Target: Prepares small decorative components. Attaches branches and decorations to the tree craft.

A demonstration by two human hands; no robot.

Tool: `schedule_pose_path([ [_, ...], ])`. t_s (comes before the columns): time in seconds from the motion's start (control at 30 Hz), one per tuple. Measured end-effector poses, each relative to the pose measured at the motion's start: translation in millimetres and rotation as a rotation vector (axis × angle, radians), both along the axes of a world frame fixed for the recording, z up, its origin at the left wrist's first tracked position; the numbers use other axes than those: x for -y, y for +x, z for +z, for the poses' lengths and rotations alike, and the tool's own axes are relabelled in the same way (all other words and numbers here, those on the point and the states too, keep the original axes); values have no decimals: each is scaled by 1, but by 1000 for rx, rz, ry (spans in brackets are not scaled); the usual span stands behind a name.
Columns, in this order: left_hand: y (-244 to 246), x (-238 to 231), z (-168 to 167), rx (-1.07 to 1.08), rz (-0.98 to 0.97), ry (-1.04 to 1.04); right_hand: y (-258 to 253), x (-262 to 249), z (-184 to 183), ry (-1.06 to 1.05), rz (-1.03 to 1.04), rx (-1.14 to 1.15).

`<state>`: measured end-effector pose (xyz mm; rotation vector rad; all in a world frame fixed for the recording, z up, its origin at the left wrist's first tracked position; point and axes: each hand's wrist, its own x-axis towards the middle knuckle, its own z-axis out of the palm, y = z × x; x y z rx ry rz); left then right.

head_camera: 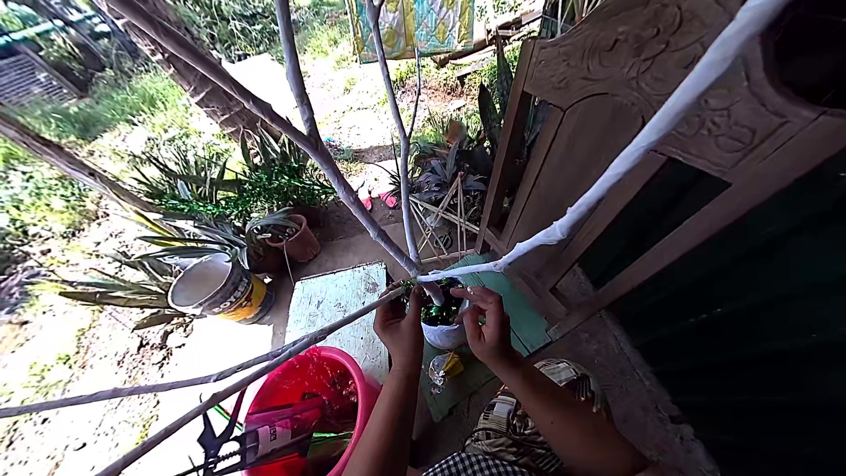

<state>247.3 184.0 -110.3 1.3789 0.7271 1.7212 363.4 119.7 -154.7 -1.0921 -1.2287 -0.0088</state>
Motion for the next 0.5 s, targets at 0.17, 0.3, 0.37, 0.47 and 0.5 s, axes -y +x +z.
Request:
schedule_pose_path([
  [0.17,4,0,3,-31,81,-27,4,1,-15,-16,-17,-14],
  [0.3,5,-1,-1,-74,131,26,6,1,-20,-20,-26,-19],
  [0.37,5,-2,-3,-75,127,50,6,0,-26,-5,-32,-14],
  [0.47,3,-3,-7,-53,99,62,7,-2,-34,13,-33,-27],
  [0.5,2,-2,-7,-46,81,56,8,-2,-36,13,-29,-47],
])
